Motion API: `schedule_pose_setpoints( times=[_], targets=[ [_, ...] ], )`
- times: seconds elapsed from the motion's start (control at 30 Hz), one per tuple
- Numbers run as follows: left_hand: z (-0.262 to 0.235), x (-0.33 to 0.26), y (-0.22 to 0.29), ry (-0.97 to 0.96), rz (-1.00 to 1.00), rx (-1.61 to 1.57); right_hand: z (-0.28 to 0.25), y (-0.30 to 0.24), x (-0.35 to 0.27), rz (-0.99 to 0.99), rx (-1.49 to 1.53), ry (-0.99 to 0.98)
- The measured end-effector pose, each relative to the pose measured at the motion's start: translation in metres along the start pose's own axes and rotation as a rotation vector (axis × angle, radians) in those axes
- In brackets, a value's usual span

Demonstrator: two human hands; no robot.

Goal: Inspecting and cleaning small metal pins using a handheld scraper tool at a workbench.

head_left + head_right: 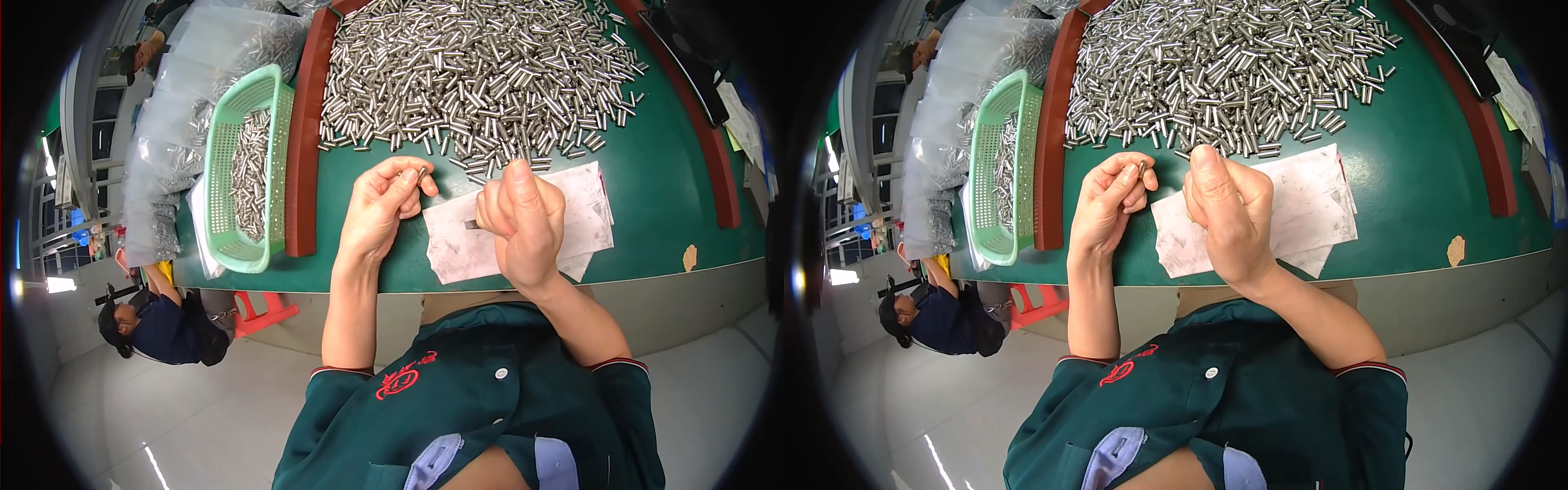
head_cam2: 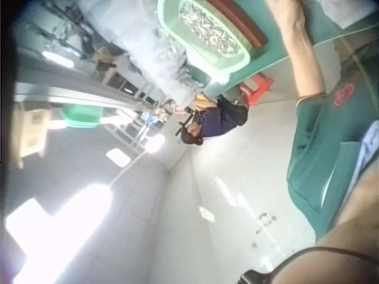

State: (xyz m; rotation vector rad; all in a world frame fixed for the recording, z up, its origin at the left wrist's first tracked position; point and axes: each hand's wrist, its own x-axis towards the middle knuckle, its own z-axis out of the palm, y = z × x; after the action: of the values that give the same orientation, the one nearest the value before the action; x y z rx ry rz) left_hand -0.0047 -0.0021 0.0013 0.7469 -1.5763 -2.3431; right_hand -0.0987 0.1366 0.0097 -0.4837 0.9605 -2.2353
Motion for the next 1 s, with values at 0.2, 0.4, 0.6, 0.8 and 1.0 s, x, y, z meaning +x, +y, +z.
schedule_pose_setpoints(
  times=[0.2,0.4,0.6,0.8,1.0],
  targets=[
    [0.002,0.001,0.001,0.002,-0.002,0.002,-0.001,0.0,0.0,0.007,0.053,-0.001],
    [0.008,0.005,0.005,0.029,0.011,-0.213,0.001,-0.002,0.001,0.001,-0.019,0.01],
    [0.03,0.022,0.006,0.266,0.253,0.828,0.004,-0.001,0.002,-0.009,-0.013,0.009],
    [0.041,0.025,0.006,0.161,0.389,1.119,0.002,0.0,0.001,-0.015,-0.018,0.011],
    [0.034,0.009,0.003,0.11,0.328,0.905,-0.001,0.0,0.0,-0.007,0.016,0.009]
  ],
)
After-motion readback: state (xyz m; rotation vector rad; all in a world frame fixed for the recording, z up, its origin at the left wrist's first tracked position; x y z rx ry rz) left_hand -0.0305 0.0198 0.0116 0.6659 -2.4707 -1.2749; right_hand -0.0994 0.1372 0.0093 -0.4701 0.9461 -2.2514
